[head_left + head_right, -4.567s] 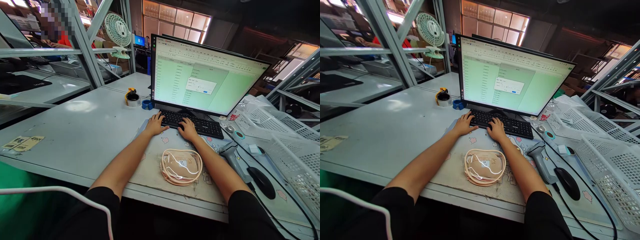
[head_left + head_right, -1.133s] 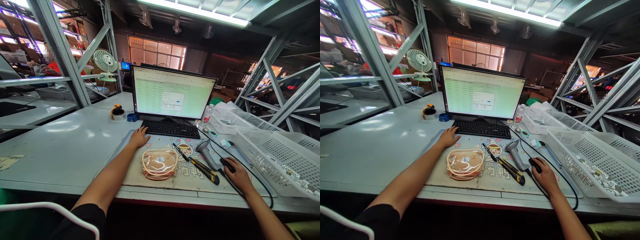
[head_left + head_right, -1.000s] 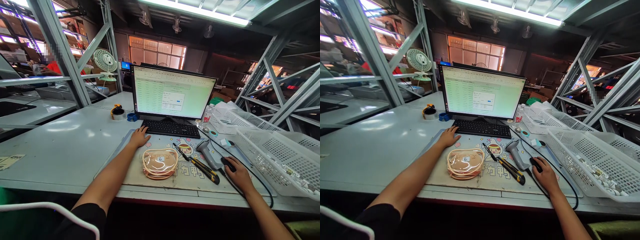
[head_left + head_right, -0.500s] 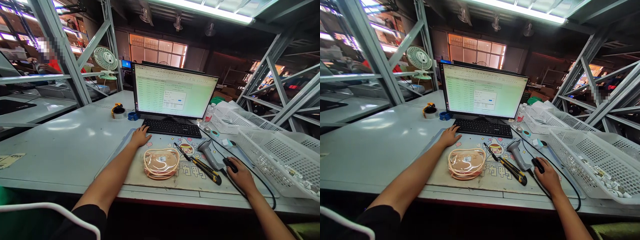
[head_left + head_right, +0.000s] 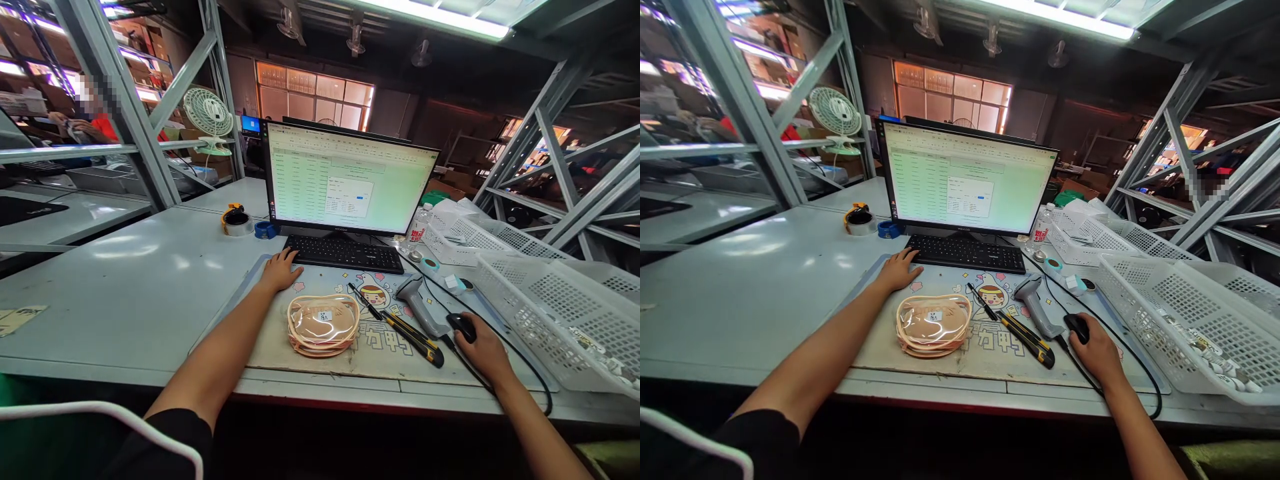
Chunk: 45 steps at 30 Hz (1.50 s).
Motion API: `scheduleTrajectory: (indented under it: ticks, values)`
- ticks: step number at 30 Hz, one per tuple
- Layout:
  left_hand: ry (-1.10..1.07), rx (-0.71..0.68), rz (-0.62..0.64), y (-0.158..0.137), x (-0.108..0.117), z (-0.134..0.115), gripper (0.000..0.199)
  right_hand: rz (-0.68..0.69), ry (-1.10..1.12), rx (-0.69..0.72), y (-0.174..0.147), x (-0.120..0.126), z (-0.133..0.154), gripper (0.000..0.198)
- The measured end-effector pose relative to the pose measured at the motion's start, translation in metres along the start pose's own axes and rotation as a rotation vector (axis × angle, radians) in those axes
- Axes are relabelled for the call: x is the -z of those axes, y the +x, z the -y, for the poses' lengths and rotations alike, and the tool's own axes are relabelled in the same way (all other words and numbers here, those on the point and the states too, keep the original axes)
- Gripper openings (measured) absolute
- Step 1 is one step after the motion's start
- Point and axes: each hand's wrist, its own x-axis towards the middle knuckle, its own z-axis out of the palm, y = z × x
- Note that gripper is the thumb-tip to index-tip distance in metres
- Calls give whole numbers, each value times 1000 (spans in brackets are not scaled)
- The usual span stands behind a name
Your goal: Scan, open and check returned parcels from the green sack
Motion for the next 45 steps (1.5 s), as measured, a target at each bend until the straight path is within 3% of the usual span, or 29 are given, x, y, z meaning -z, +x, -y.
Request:
scheduleTrajectory:
  ticks: [6,14,45]
  values:
    - [3,2,2,0,1,-1,74,-29,22,80,2,-1,-1,52]
    - [11,15,15,-1,3,-3,74,-40,27,88,2,-1,-1,52]
    - [52,20,23,-2,5,-5,73,28,22,-30,2,5,6,57]
